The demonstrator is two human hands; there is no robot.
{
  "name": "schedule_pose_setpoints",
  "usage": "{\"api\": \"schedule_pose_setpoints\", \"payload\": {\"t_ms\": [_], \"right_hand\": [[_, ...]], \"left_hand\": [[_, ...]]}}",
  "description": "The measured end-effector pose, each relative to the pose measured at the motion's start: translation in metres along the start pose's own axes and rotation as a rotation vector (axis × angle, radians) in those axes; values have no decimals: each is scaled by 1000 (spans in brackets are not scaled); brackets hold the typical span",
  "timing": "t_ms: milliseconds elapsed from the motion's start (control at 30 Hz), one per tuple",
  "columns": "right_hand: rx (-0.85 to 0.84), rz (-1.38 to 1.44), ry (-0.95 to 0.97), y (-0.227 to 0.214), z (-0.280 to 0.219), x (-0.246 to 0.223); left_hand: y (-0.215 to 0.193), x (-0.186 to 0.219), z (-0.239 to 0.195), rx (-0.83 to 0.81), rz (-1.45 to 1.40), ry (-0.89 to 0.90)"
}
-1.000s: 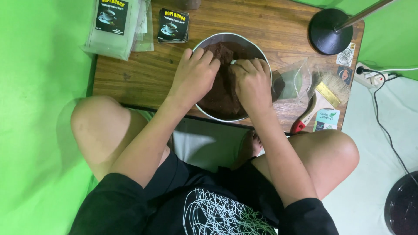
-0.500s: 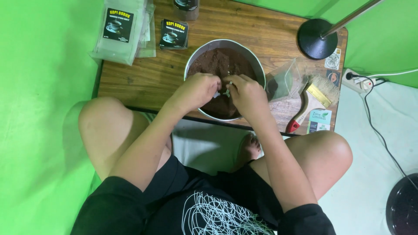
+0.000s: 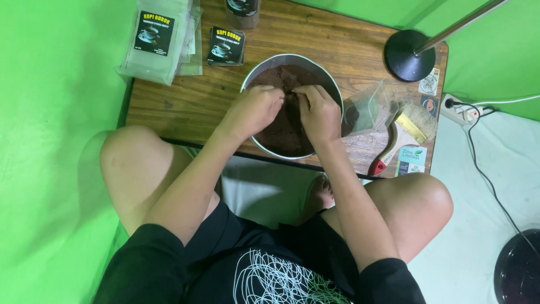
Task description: The person transfers ground coffee from a bowl into small plastic bags by scooping it with a spoon and pouring it into the bags, then shaking the bags to settle the contents. The process is repeated until the bags are filled.
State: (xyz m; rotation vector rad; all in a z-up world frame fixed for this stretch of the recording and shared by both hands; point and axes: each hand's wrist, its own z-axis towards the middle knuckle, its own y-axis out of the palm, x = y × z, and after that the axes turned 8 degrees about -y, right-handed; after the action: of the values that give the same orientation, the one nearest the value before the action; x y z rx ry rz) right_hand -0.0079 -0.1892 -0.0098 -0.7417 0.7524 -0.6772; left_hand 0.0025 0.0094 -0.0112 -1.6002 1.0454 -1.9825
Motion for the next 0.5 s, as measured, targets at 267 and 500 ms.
{"api": "schedule_pose_setpoints", "payload": {"t_ms": [267, 500], "right_hand": [[42, -276, -87, -15, 6, -1], [-113, -448, -93, 4, -7, 17]], "left_hand": [[-16, 10, 20, 132, 93, 72], [17, -13, 12, 378, 569, 244]]}}
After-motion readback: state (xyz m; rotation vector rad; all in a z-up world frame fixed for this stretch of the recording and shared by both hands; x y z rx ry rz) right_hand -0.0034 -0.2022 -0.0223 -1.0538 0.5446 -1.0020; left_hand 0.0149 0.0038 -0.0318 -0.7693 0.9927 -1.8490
